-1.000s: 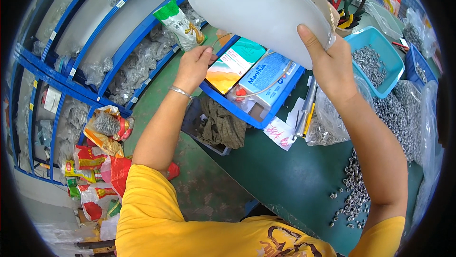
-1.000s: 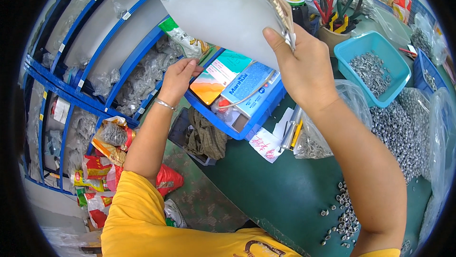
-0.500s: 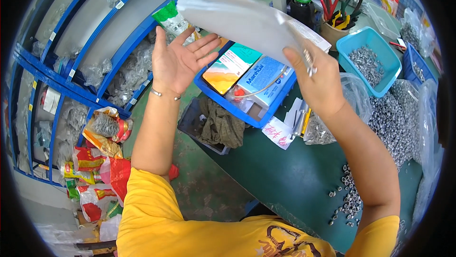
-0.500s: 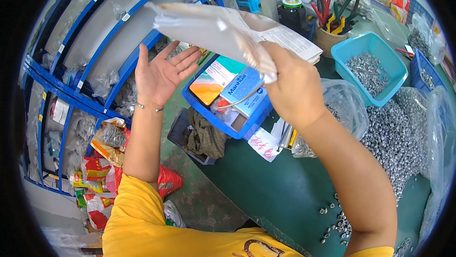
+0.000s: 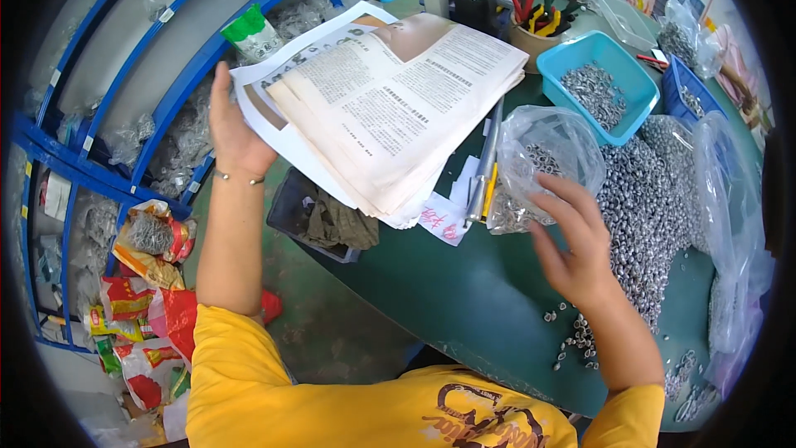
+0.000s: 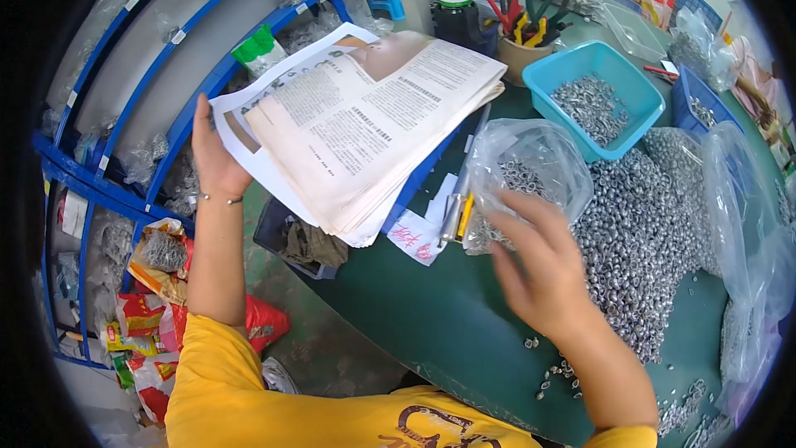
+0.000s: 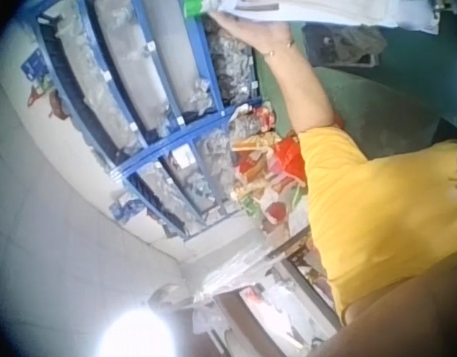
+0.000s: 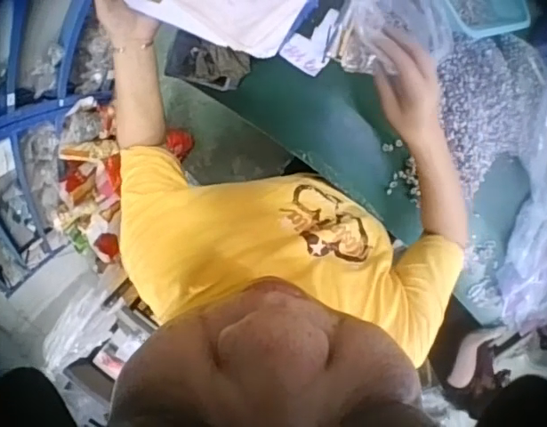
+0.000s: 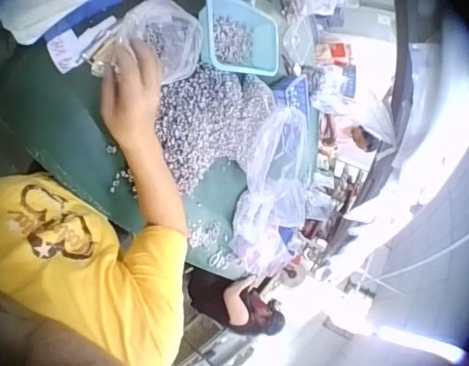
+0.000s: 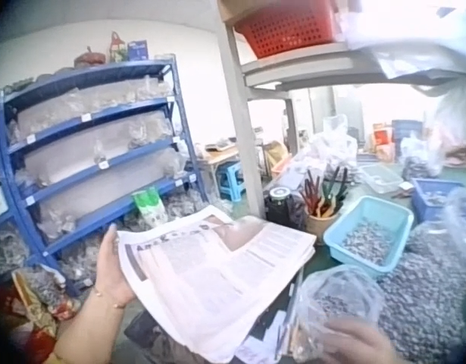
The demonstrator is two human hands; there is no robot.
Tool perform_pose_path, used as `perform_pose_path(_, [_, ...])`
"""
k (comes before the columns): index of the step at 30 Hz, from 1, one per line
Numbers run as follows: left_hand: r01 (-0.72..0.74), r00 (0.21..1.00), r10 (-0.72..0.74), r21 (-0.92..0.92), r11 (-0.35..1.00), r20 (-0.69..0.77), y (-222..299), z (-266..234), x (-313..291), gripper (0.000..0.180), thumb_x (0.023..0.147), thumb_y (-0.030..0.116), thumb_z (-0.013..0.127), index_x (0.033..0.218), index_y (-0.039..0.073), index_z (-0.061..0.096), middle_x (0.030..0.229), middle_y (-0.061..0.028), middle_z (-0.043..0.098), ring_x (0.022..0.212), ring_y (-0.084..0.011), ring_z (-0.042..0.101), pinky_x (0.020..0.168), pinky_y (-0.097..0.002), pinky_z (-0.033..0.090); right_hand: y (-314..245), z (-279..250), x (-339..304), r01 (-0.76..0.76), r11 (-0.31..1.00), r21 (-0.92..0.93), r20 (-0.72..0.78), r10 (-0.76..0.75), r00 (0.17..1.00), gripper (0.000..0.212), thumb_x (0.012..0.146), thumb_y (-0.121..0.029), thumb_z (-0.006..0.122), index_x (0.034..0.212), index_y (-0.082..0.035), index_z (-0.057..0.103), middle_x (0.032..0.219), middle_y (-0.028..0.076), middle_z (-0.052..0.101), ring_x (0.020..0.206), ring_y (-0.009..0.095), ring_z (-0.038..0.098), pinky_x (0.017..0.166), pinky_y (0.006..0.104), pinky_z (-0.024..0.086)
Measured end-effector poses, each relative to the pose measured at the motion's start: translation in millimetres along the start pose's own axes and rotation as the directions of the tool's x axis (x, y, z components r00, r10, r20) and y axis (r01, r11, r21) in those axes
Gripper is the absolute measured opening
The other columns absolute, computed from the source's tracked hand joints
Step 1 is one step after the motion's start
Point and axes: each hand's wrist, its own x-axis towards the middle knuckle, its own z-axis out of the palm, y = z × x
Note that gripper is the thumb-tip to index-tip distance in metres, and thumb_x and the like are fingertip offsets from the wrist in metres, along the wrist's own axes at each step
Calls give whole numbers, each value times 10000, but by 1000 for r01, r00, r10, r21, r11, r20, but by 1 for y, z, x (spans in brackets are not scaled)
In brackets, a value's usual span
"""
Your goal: The person sorts through a large pile of small silver metal components on a table by hand, picking up individual pieces to inspect them and grouping them together.
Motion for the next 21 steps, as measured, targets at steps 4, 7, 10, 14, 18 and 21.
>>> perform_pose_path(4, [98,993,-80,242,965,-82,2,-17,9,363,750,65,592,1089,-32,503,1027,-168,582,920,-276,579,846,-379,456,-1,-36,-63,-232,967,-105,-103,222,970,272,689,99,582,951,24,577,1043,187,566,941,316,561,824,365,441])
perform_pose_path(7, [-15,998,43,428,903,-56,-4,-11,11,359,708,-53,555,1065,-39,515,992,-160,590,899,-267,585,809,-356,474,-13,-62,-107,-414,890,-191,-243,366,899,197,717,93,548,902,33,580,999,187,584,921,296,569,818,349,438])
perform_pose_path(10, [-161,974,224,643,749,-18,-9,-23,21,326,685,-57,562,1008,-16,539,866,-71,601,729,-177,586,651,-287,479,-25,-85,-158,-587,793,-161,-387,497,777,171,728,84,545,886,32,582,974,188,595,904,296,576,816,344,436])
perform_pose_path(14, [-103,956,281,804,586,-83,-20,-51,24,250,680,20,617,923,24,557,717,-13,560,587,-110,503,535,-240,403,-37,-97,-203,-628,708,-324,-436,478,763,164,726,84,563,876,26,596,924,180,608,852,290,592,774,328,456])
perform_pose_path(18, [-27,944,296,861,507,-145,13,-119,51,246,770,68,610,996,-12,556,831,-55,588,730,-156,570,626,-276,459,-45,-107,-237,-674,685,-276,-466,518,717,169,736,96,578,889,25,595,866,128,587,733,206,572,635,254,465])
perform_pose_path(21, [-44,903,422,962,271,-78,11,-136,74,480,756,103,646,1155,-75,449,1062,-141,564,939,-228,562,785,-309,461,-65,-114,-271,-734,638,-233,-477,583,658,170,736,92,584,890,22,594,835,122,582,690,195,561,596,254,459])
